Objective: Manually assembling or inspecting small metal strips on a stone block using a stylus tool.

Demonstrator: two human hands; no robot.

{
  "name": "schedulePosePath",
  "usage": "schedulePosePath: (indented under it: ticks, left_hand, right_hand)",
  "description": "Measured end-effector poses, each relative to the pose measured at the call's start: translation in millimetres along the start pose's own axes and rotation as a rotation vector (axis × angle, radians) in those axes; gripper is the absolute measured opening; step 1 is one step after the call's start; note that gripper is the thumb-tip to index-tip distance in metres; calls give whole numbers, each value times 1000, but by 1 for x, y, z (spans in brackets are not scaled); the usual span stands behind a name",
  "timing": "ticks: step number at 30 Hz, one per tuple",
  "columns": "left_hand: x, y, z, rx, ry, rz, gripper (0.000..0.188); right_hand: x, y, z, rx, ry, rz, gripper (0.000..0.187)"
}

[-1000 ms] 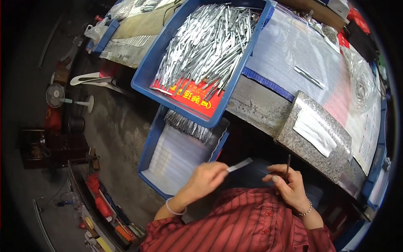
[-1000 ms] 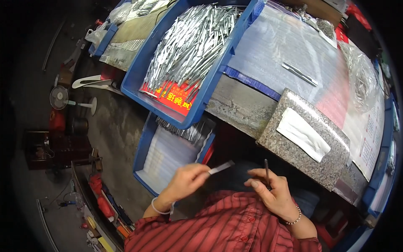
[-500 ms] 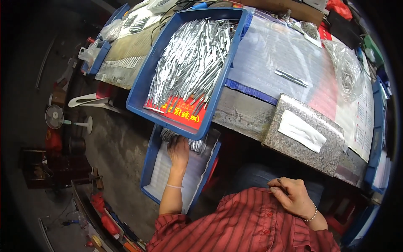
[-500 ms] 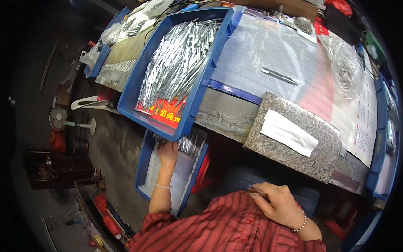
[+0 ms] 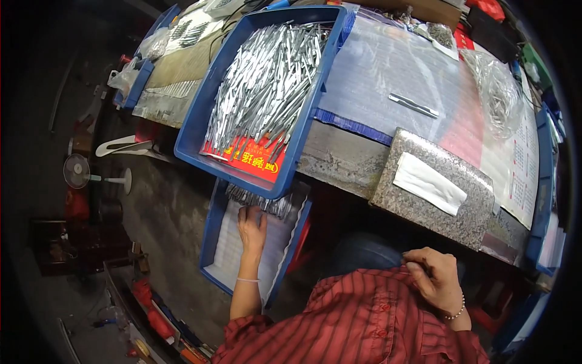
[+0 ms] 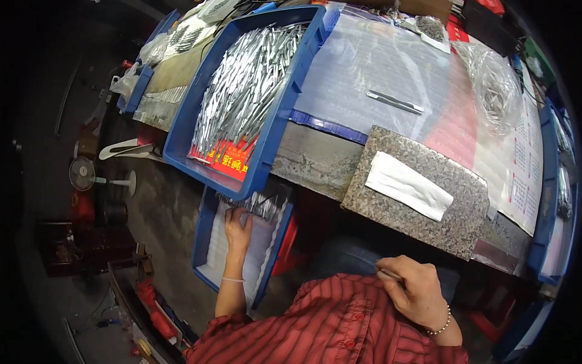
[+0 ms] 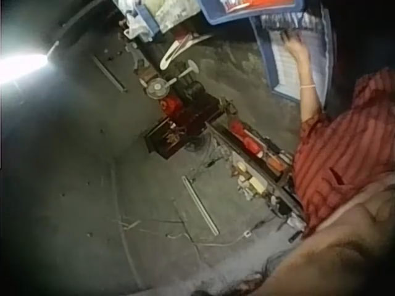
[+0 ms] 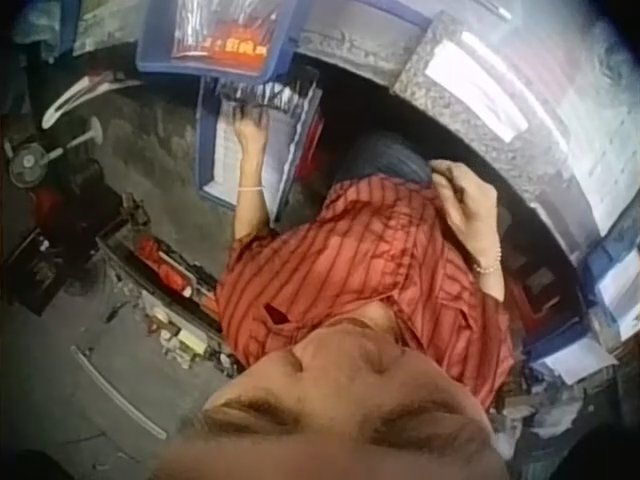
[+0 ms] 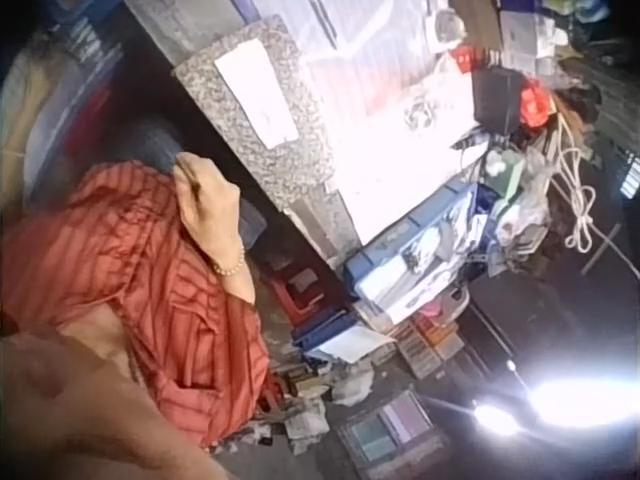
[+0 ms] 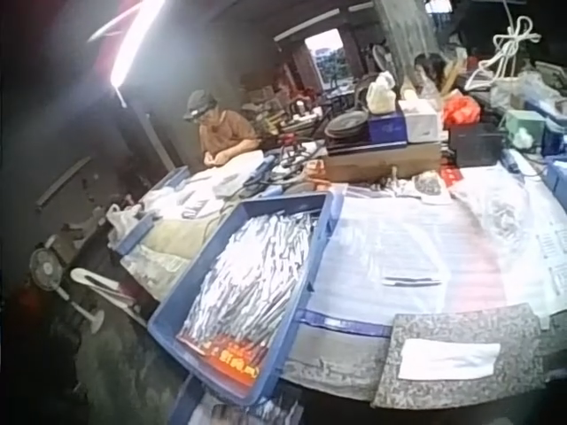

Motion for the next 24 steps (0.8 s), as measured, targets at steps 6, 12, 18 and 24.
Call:
schedulePosePath:
  ticks: [6,12,18,24]
  left_hand:
    - [-23,2,11,-24,-33,82,23]
    - [-50,-19,24,50,-178,142,22]
    - [-47,-16,21,80,-218,175,23]
    - [-20,20,29,-80,-139,211,11]
  right_hand:
    - [1,-7,4,12,10,-18,20]
    - [11,-21,11,68,48,-80,19]
    - [2,-28,11,91,17,-115,15]
    - [1,-35,16,152,58,-133,21]
Point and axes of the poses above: each hand's wrist, its own z-axis towards the middle knuckle, its own y-axis out of the back of the hand, x = y × z, the point moved 10 cm from there along z, towards the middle knuckle, and after that the axes turned 11 degrees about z, right-handed, at the moved point
